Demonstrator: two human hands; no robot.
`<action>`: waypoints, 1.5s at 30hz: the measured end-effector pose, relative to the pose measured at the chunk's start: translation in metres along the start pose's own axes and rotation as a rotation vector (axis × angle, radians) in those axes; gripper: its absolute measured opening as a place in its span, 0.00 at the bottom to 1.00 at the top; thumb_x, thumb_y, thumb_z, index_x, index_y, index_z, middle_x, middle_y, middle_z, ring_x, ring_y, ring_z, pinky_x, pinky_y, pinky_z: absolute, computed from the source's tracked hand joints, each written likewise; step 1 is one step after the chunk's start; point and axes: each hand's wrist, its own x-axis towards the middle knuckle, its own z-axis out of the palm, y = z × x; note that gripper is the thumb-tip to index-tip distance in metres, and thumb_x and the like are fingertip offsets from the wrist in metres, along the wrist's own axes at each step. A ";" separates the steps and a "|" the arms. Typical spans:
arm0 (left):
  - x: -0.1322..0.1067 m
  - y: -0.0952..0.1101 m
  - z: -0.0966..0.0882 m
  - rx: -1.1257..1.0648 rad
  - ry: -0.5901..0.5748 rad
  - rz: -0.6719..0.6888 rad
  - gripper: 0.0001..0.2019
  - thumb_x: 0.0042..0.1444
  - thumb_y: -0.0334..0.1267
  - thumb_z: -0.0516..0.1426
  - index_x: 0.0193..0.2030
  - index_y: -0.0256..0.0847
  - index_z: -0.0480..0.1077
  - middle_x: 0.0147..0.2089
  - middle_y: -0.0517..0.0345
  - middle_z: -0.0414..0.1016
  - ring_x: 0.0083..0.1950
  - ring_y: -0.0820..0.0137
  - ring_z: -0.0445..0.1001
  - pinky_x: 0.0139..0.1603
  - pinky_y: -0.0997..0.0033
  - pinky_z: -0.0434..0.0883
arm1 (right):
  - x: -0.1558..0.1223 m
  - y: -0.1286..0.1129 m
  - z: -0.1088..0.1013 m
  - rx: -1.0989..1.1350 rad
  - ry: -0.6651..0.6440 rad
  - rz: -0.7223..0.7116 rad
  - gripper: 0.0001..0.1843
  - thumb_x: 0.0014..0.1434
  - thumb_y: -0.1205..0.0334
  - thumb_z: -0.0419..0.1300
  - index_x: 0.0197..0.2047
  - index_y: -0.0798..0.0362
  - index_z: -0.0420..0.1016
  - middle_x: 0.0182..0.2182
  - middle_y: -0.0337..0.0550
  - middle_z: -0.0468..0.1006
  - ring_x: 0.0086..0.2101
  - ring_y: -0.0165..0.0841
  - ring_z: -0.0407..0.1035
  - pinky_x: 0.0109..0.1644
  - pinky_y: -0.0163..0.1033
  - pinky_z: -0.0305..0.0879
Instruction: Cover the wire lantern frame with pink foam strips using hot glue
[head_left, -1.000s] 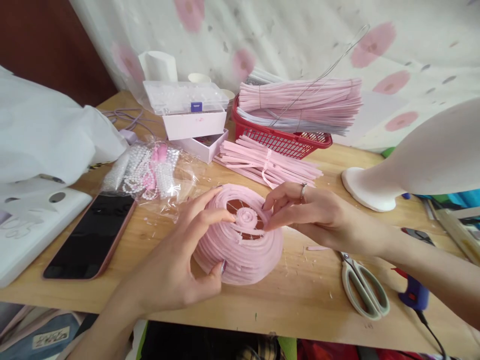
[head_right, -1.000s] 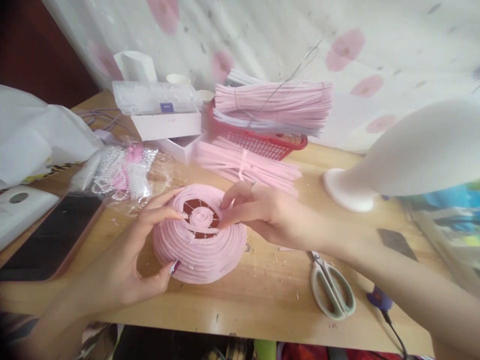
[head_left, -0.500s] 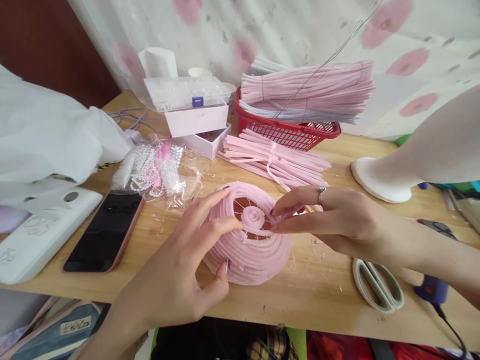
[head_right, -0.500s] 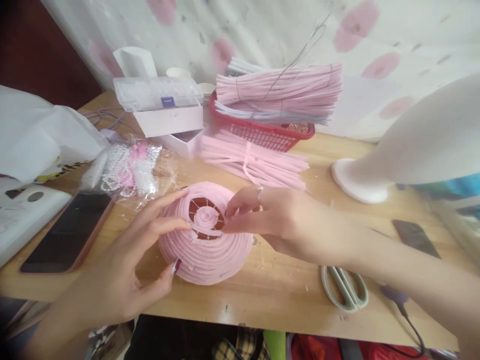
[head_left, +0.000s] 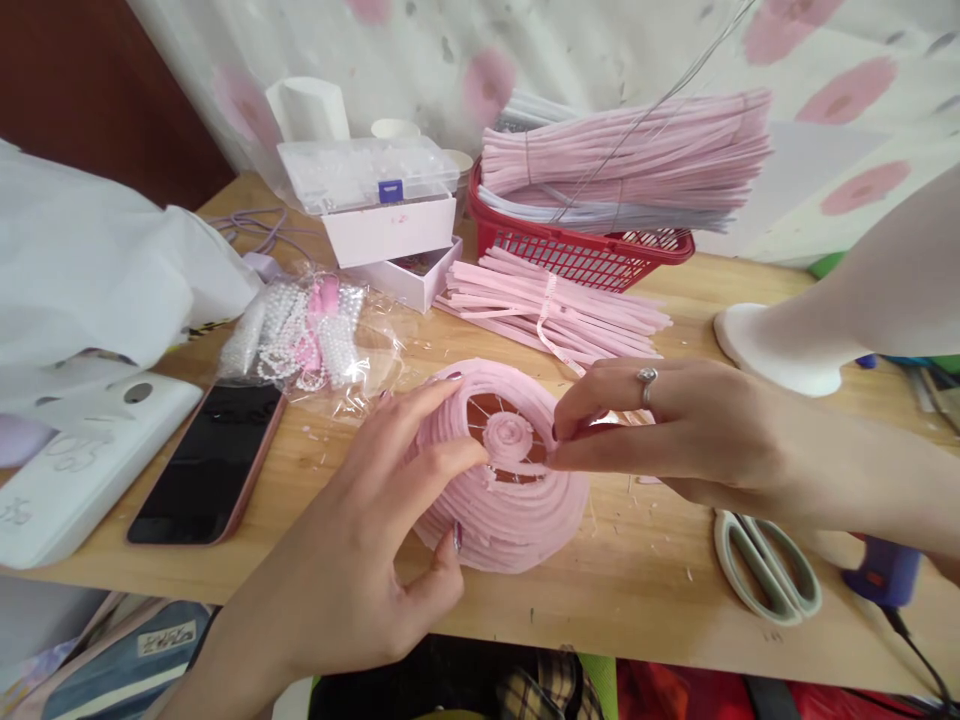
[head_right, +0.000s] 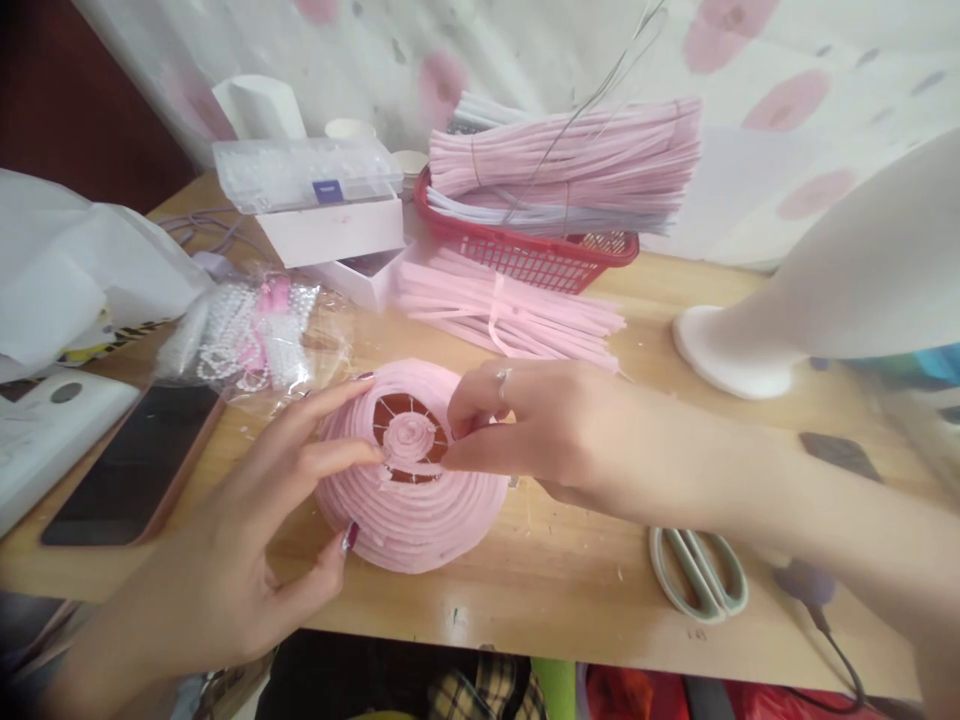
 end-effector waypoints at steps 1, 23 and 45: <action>0.000 0.000 0.000 0.003 0.000 0.002 0.24 0.57 0.28 0.53 0.61 0.49 0.61 0.76 0.53 0.49 0.77 0.57 0.52 0.77 0.44 0.52 | 0.000 0.000 -0.001 -0.024 0.007 -0.031 0.28 0.59 0.82 0.47 0.52 0.49 0.77 0.46 0.43 0.79 0.42 0.31 0.75 0.41 0.34 0.71; 0.001 0.006 0.002 -0.130 0.059 -0.044 0.24 0.58 0.27 0.52 0.61 0.50 0.59 0.74 0.53 0.53 0.77 0.61 0.52 0.73 0.52 0.63 | 0.006 0.008 0.007 0.268 0.055 -0.019 0.22 0.66 0.80 0.48 0.47 0.53 0.79 0.43 0.44 0.76 0.42 0.25 0.72 0.42 0.30 0.66; 0.006 0.017 0.001 -0.064 0.017 -0.027 0.24 0.55 0.23 0.51 0.56 0.49 0.63 0.74 0.54 0.50 0.76 0.57 0.52 0.76 0.48 0.60 | 0.006 0.001 0.000 0.183 0.027 0.034 0.18 0.70 0.75 0.48 0.49 0.54 0.79 0.44 0.47 0.80 0.44 0.27 0.75 0.47 0.31 0.70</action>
